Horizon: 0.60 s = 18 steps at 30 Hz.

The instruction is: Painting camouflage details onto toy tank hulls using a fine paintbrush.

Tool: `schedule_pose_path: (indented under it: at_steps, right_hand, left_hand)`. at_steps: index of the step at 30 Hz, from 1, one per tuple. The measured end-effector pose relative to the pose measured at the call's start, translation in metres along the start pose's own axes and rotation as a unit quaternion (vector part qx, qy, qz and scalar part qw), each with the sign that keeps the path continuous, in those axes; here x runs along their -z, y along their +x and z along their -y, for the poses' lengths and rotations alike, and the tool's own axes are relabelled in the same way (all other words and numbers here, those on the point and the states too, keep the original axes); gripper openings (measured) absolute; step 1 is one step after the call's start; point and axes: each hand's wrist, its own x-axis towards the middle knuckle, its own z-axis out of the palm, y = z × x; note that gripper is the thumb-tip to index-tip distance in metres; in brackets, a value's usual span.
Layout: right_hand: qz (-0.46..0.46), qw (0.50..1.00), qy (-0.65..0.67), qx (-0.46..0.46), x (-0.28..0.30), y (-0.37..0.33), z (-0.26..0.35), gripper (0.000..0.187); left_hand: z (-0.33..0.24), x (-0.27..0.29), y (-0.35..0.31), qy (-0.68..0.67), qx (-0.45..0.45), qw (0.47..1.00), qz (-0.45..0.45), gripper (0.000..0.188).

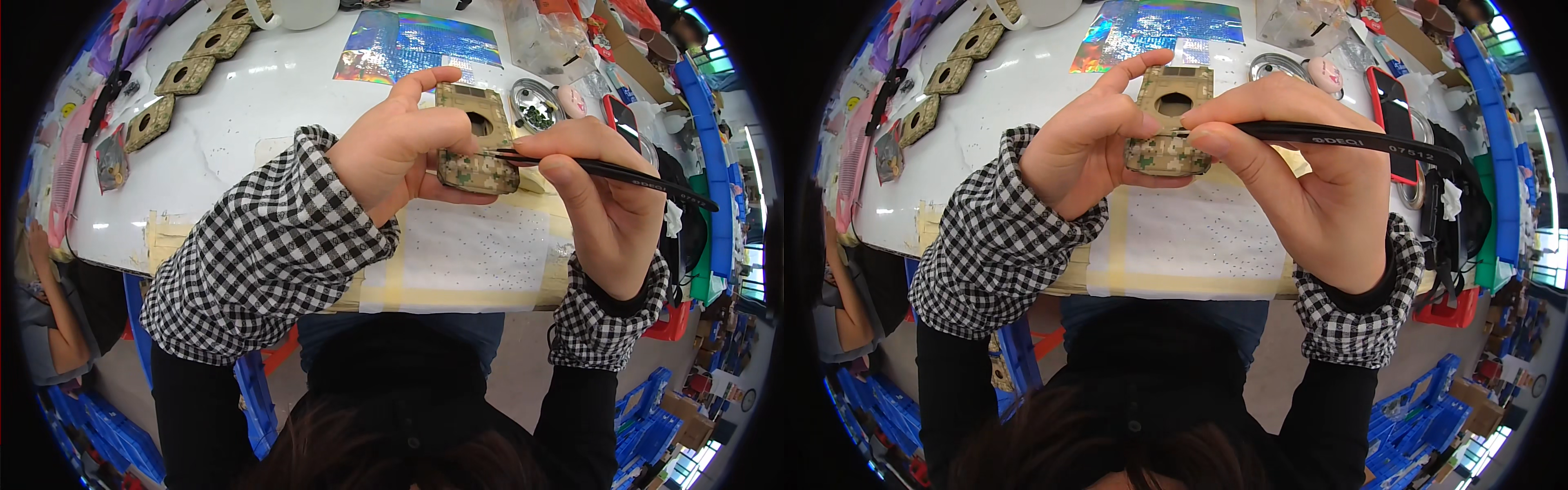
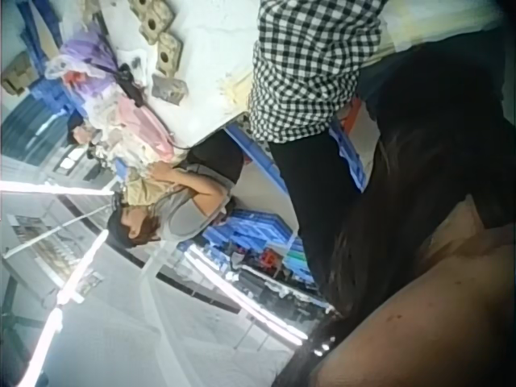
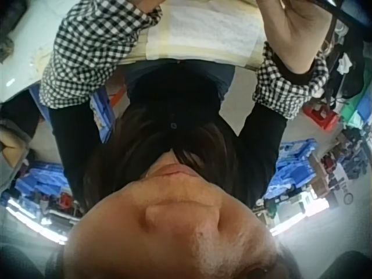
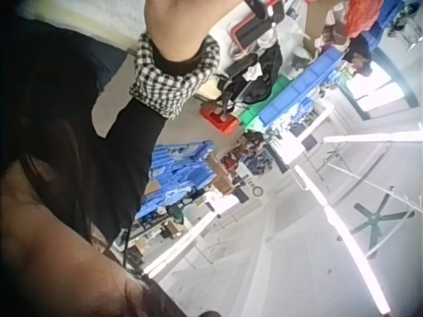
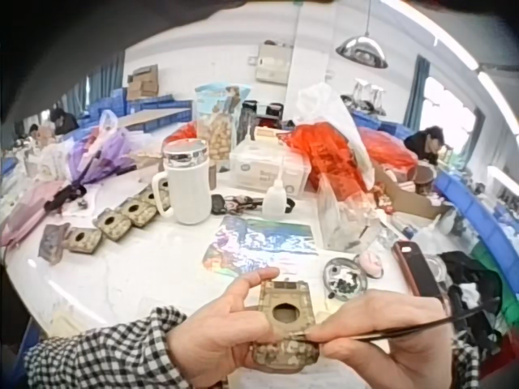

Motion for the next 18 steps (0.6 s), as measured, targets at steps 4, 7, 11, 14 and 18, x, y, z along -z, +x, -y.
schedule_pose_path:
  at_steps: [4,7,11,14,18]
  right_hand:
    - [0.000,1.000,-0.003,0.003,-0.0002,0.0002,0.0001,0.016]
    - [-0.002,1.000,-0.001,0.001,-0.0009,-0.0001,-0.0004,0.016]
    - [-0.005,1.000,-0.002,0.007,0.0005,-0.0004,-0.0003,0.016]
    - [-0.002,1.000,-0.006,0.003,0.0003,0.0000,0.0009,0.016]
    - [0.000,1.000,-0.015,0.009,-0.0007,-0.0001,-0.0004,0.016]
  left_hand:
    - [0.0001,-0.0002,0.0000,-0.001,0.001,1.000,-0.003,0.069]
    - [0.0007,0.0002,0.0000,-0.001,0.000,1.000,-0.004,0.069]
    - [-0.0001,0.0000,0.0003,-0.004,0.003,1.000,0.001,0.068]
    - [0.0002,-0.0004,0.0000,-0.004,-0.001,1.000,-0.002,0.067]
    - [0.0013,0.0013,0.0000,-0.002,-0.002,1.000,-0.003,0.068]
